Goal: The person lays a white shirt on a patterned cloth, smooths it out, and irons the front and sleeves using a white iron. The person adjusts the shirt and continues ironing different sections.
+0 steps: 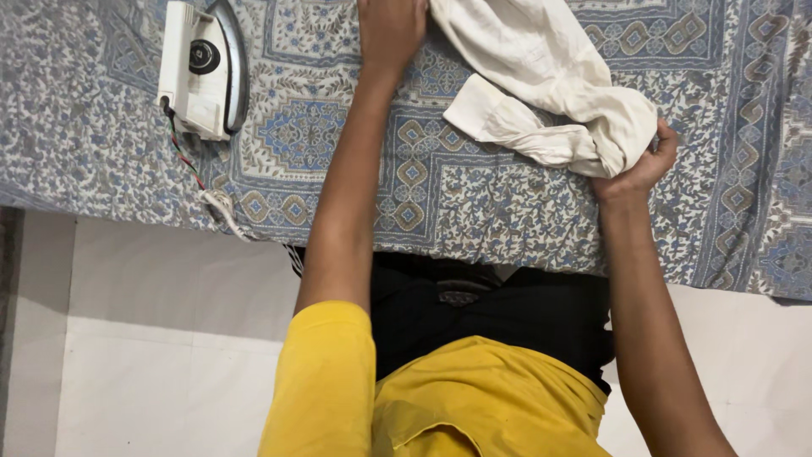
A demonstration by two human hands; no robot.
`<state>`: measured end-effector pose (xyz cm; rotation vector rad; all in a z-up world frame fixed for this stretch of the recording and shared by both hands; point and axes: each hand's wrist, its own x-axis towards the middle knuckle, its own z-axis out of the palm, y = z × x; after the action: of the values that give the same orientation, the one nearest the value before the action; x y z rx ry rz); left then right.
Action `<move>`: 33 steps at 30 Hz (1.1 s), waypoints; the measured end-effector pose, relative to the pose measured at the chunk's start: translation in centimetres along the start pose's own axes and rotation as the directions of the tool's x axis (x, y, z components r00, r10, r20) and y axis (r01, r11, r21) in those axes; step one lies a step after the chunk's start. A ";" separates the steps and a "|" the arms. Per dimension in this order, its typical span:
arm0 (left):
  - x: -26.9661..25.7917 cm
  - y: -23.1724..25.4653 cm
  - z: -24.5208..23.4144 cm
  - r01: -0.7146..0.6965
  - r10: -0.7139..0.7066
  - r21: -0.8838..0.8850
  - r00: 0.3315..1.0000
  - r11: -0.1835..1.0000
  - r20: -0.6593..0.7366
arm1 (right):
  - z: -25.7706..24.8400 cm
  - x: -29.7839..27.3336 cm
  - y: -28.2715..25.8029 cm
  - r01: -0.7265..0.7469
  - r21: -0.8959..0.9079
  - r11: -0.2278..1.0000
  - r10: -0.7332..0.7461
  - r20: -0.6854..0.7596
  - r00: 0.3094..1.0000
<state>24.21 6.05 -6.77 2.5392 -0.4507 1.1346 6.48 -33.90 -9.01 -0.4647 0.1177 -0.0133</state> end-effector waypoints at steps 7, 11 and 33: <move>0.1 7.5 -11.3 -0.108 0.128 -0.199 0.987 0.974 0.092 | 0.2 0.0 -0.1 0.012 0.020 1.000 -0.011 -0.041 0.999; -3.6 16.7 -18.3 0.169 0.103 -0.266 0.629 0.949 0.770 | 0.3 0.1 -0.1 0.016 0.023 1.000 -0.015 -0.031 0.999; -5.0 -1.3 -10.4 0.360 -0.332 0.002 0.859 0.933 0.390 | 1.1 0.8 -5.3 0.177 -0.257 0.950 -0.142 0.150 0.978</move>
<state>14.76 12.22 -4.16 2.6371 -0.1045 0.4792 7.47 -38.24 -5.76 -0.7455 -0.0484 -0.1273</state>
